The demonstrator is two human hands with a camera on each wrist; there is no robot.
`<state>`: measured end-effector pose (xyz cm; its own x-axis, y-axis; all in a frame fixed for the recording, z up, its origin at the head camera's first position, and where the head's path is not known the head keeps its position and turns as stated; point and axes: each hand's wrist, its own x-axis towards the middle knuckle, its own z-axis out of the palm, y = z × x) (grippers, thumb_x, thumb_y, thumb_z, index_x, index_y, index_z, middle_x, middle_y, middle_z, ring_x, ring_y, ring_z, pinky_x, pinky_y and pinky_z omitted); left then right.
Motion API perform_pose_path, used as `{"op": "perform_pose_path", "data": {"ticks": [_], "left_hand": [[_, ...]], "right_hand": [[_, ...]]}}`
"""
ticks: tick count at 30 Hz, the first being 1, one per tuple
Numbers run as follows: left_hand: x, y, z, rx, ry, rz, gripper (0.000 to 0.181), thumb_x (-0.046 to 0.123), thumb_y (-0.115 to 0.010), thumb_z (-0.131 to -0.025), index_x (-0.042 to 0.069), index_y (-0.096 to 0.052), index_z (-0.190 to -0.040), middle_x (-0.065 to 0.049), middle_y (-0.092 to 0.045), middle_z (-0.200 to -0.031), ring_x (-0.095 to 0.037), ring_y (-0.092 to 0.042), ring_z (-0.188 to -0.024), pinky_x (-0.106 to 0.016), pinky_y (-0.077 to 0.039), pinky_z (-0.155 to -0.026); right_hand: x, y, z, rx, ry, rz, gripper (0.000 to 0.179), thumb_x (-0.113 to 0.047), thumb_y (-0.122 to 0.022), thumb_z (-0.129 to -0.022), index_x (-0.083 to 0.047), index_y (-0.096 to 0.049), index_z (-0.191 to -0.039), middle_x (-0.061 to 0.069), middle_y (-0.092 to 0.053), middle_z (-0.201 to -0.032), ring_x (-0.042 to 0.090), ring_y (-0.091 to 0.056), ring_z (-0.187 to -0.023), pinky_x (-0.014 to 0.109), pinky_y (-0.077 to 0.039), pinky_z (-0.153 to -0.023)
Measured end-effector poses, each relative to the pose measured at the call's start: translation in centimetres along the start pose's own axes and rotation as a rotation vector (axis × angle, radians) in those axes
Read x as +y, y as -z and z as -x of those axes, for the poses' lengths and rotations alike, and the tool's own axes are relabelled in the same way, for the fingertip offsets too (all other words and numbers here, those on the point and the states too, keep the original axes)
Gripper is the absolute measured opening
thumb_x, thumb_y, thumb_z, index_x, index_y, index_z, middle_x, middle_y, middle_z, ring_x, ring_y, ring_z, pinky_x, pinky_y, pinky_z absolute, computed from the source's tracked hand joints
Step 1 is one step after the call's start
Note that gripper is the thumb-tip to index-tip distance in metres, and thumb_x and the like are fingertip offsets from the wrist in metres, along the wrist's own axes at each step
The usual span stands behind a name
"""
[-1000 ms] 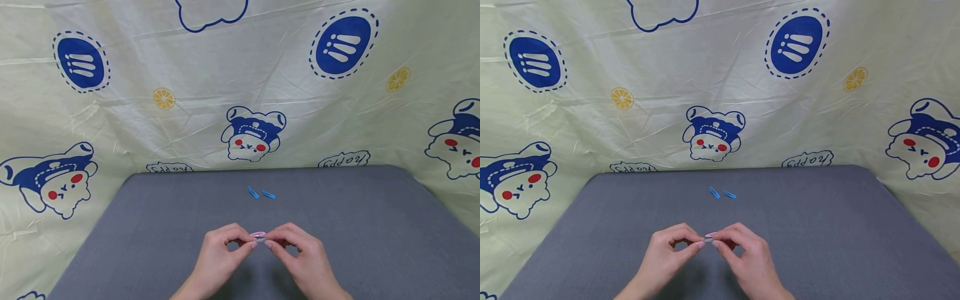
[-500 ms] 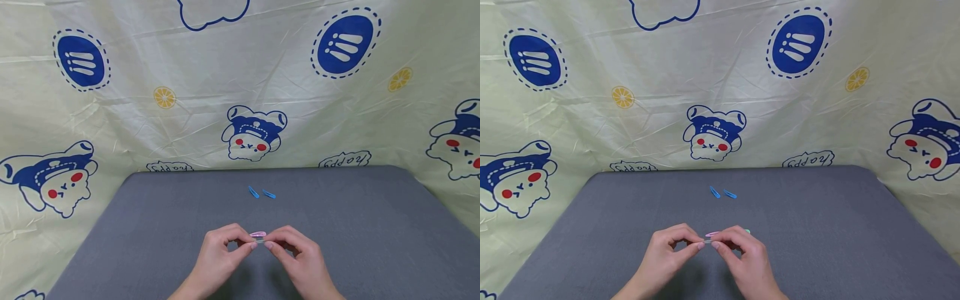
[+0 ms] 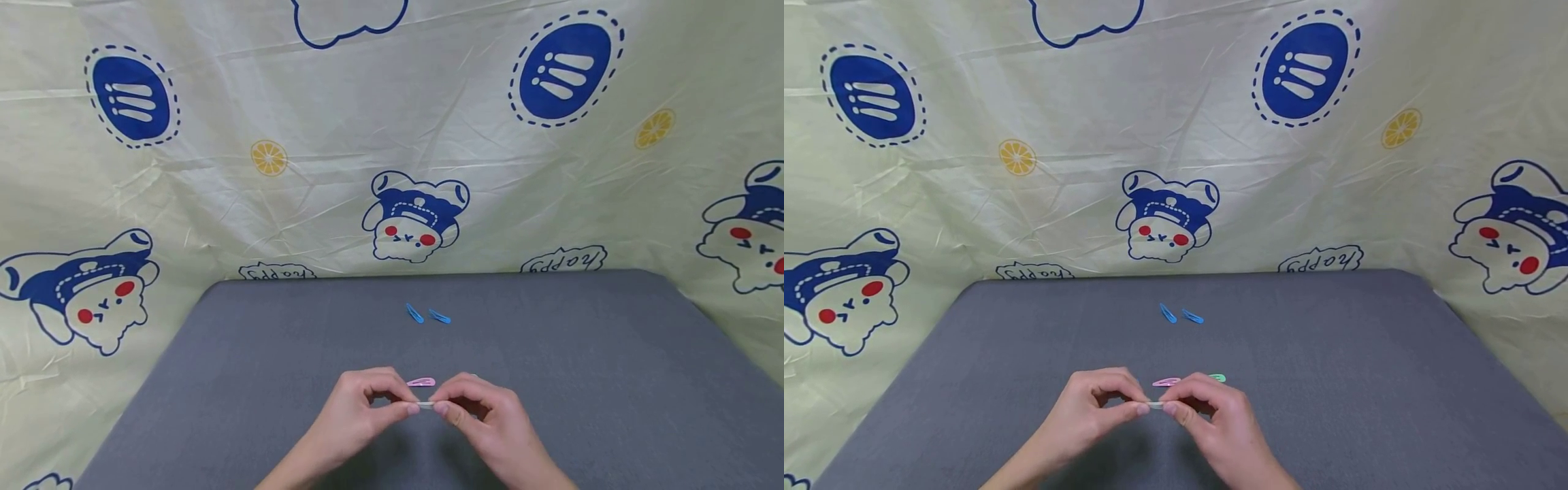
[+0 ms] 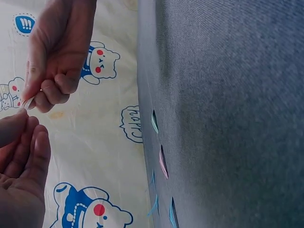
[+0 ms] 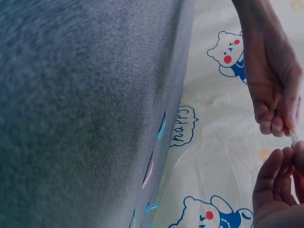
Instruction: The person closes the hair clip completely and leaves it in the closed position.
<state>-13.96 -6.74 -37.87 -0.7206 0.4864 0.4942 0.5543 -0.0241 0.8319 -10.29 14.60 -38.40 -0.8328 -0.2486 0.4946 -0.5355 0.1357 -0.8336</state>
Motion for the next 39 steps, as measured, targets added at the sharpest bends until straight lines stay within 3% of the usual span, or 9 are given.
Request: {"op": "perform_pose_path", "data": {"ticks": [4,11,13,19,23,29,33,39], "left_hand": [[0.1,0.3,-0.1,0.002,0.036,-0.025,0.008,0.006,-0.076,-0.085,0.014,-0.076,-0.086,0.005,-0.068,-0.082,-0.013,-0.064,-0.077,-0.03,-0.055,-0.071],[0.0,0.8,-0.3,0.024,-0.147,-0.235,0.012,0.008,-0.078,-0.084,0.016,-0.075,-0.092,0.007,-0.068,-0.088,-0.006,-0.063,-0.079,-0.026,-0.054,-0.07],[-0.1,0.9,-0.4,0.028,-0.184,-0.264,0.014,0.005,-0.078,-0.083,0.014,-0.074,-0.093,0.006,-0.068,-0.089,-0.005,-0.063,-0.081,-0.025,-0.055,-0.071],[-0.4,1.1,-0.4,0.034,-0.216,-0.299,0.014,0.003,-0.079,-0.082,0.012,-0.074,-0.092,0.007,-0.068,-0.09,-0.004,-0.063,-0.082,-0.023,-0.054,-0.071],[-0.5,1.4,-0.3,0.054,-0.225,-0.316,0.015,0.003,-0.079,-0.082,0.012,-0.075,-0.093,0.006,-0.068,-0.091,-0.005,-0.063,-0.082,-0.024,-0.054,-0.071],[-0.8,1.8,0.1,0.077,-0.168,-0.306,0.011,0.007,-0.077,-0.085,0.015,-0.075,-0.092,0.008,-0.068,-0.089,-0.005,-0.063,-0.08,-0.025,-0.054,-0.07],[-1.1,2.0,0.5,0.072,-0.133,-0.296,0.008,0.01,-0.077,-0.086,0.016,-0.075,-0.092,0.008,-0.068,-0.088,-0.006,-0.063,-0.078,-0.026,-0.054,-0.069],[-1.4,2.7,1.2,0.06,-0.088,-0.303,0.015,0.002,-0.076,-0.084,0.014,-0.074,-0.092,0.006,-0.068,-0.088,-0.007,-0.063,-0.079,-0.027,-0.054,-0.07]], "right_hand": [[0.1,0.1,-0.2,-0.024,-0.055,-0.066,0.013,0.0,-0.067,-0.091,-0.009,-0.072,-0.099,0.004,-0.063,-0.084,0.019,-0.058,-0.072,0.029,-0.051,-0.062],[0.0,0.5,-0.6,-0.035,-0.262,-0.139,0.013,-0.011,-0.067,-0.093,-0.004,-0.072,-0.103,0.008,-0.066,-0.085,0.022,-0.063,-0.069,0.033,-0.055,-0.066],[0.1,0.6,-0.8,-0.044,-0.282,-0.148,0.015,-0.012,-0.067,-0.094,-0.002,-0.071,-0.105,0.009,-0.067,-0.085,0.023,-0.063,-0.07,0.033,-0.055,-0.067],[0.1,0.7,-1.4,-0.072,-0.321,-0.16,0.017,-0.016,-0.068,-0.094,-0.004,-0.072,-0.106,0.013,-0.067,-0.085,0.022,-0.062,-0.07,0.033,-0.054,-0.067],[0.1,0.6,-1.8,-0.082,-0.347,-0.143,0.02,-0.019,-0.069,-0.093,-0.006,-0.072,-0.107,0.014,-0.066,-0.086,0.024,-0.061,-0.069,0.033,-0.054,-0.067],[0.2,0.3,-2.4,-0.107,-0.393,-0.08,0.021,-0.021,-0.077,-0.087,-0.011,-0.072,-0.105,0.011,-0.069,-0.093,0.024,-0.064,-0.075,0.033,-0.055,-0.068],[0.5,0.0,-2.6,-0.127,-0.369,-0.037,0.019,-0.022,-0.08,-0.083,-0.017,-0.074,-0.101,0.007,-0.071,-0.093,0.023,-0.066,-0.078,0.032,-0.056,-0.069],[1.0,-0.7,-3.1,-0.15,-0.328,0.061,0.015,-0.024,-0.081,-0.083,-0.024,-0.075,-0.097,-0.005,-0.071,-0.087,0.018,-0.065,-0.075,0.03,-0.056,-0.068]]}}
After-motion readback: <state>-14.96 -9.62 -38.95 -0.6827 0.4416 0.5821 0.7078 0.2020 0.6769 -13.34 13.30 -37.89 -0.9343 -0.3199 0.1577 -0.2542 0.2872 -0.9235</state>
